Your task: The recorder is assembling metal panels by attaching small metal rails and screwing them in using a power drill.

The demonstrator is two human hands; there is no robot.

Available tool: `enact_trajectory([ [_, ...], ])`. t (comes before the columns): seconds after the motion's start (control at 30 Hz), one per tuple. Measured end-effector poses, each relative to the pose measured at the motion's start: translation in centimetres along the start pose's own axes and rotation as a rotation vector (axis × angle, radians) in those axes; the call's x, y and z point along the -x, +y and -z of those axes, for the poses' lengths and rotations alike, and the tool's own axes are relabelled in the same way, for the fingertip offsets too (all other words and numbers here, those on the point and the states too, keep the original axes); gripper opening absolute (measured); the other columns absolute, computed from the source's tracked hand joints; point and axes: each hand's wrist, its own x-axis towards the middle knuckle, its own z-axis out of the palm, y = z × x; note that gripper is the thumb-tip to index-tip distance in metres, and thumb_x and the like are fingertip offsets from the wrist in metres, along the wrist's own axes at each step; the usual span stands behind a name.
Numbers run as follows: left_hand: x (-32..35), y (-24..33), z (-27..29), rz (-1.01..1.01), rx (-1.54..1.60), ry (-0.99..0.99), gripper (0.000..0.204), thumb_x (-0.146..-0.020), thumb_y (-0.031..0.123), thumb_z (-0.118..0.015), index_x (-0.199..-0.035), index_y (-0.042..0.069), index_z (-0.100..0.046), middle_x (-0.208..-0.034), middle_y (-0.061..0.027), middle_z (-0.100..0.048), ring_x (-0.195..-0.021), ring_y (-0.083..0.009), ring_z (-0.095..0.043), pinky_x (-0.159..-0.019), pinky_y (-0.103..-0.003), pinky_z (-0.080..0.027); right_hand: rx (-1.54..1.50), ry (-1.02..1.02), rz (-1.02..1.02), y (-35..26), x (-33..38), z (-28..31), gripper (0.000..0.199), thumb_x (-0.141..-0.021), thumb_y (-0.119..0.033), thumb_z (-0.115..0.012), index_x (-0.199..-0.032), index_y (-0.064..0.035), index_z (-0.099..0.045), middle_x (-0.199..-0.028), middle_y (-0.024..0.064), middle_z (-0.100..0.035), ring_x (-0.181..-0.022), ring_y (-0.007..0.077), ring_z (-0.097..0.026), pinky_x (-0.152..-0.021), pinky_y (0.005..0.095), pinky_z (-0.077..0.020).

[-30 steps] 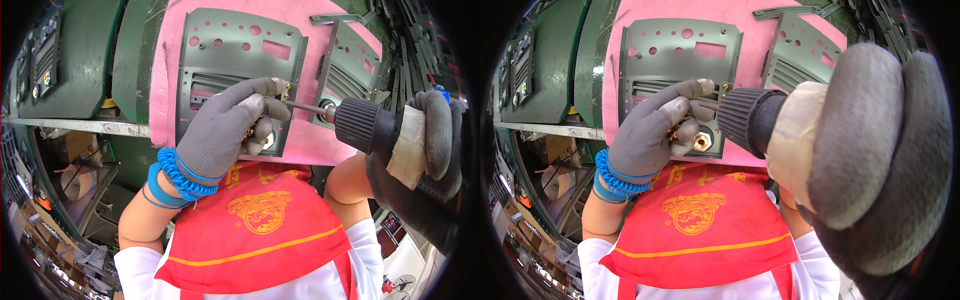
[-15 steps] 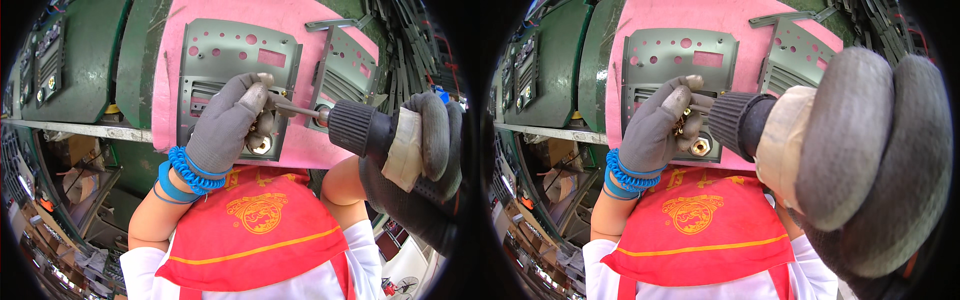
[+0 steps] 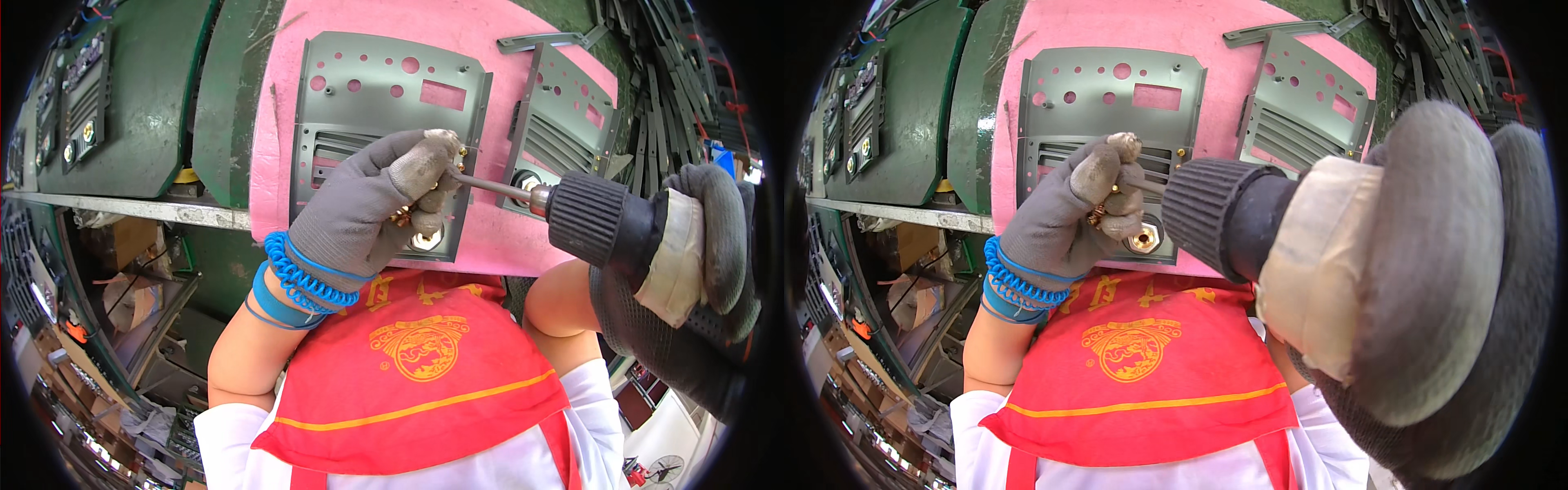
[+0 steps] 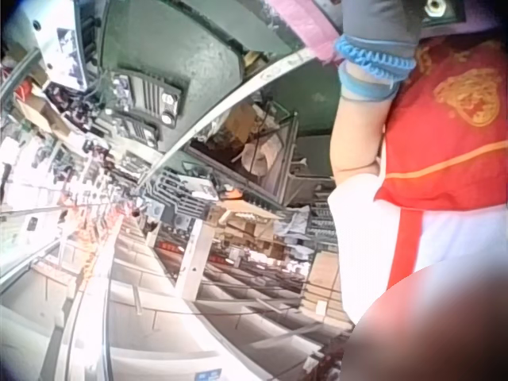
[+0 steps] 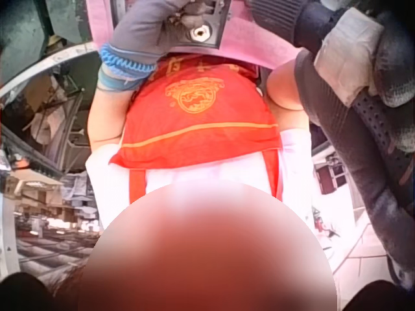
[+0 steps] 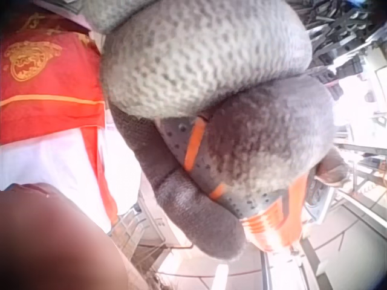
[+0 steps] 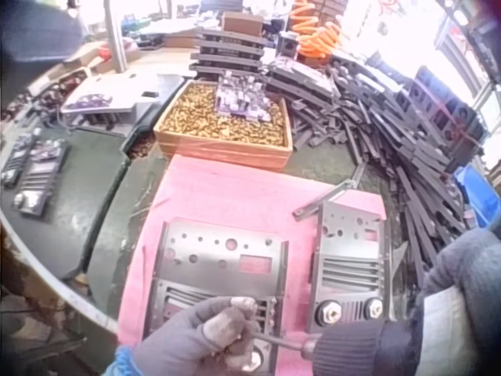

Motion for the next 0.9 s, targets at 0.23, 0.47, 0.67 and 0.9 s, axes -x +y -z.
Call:
enact_trajectory([
  [0.23,-0.1,0.3,0.3,0.05,-0.026,0.0,0.045,-0.092,0.032,-0.063,-0.123,0.002,-0.052,-0.096,-0.0024,-0.056,-0.069,-0.0063,-0.047,-0.053,-0.019,-0.036,-0.037,0.099,0.061,0.0,0.2,-0.6,0.002,-0.084,-0.01,-0.059,-0.086,-0.0082,-0.058,-0.076,0.0022,-0.058,-0.064,0.0137,-0.056,-0.066,0.0249,-0.0477],
  [0.47,0.8,0.8,-1.5,0.064,-0.043,0.12,0.043,-0.094,0.031,-0.059,-0.123,0.0,-0.05,-0.098,-0.0025,-0.056,-0.078,-0.0082,-0.057,-0.056,-0.018,-0.048,-0.074,0.206,0.115,0.0,0.3,-1.1,0.004,-0.083,-0.008,-0.06,-0.085,-0.0094,-0.057,-0.074,0.0006,-0.057,-0.063,0.0116,-0.056,-0.065,0.0226,-0.0468],
  [0.67,0.5,0.2,-0.1,0.082,0.093,0.021,0.03,-0.097,0.025,-0.056,-0.116,0.002,-0.059,-0.093,-0.0035,-0.063,-0.077,-0.0077,-0.062,-0.062,-0.02,-0.054,-0.109,0.296,0.162,-0.5,1.0,-1.3,0.007,-0.081,-0.007,-0.061,-0.084,-0.0104,-0.056,-0.073,-0.0007,-0.056,-0.063,0.0098,-0.055,-0.065,0.0207,-0.0461],
  [0.9,0.7,0.1,-1.1,0.071,0.053,0.136,0.029,-0.098,0.027,-0.055,-0.111,0.002,-0.061,-0.089,-0.0029,-0.062,-0.074,-0.0068,-0.06,-0.059,-0.019,-0.053,-0.125,0.349,0.209,-0.7,1.1,-1.8,0.01,-0.08,-0.004,-0.062,-0.08,-0.0118,-0.055,-0.071,-0.002,-0.055,-0.061,0.0078,-0.054,-0.064,0.0188,-0.0452],
])
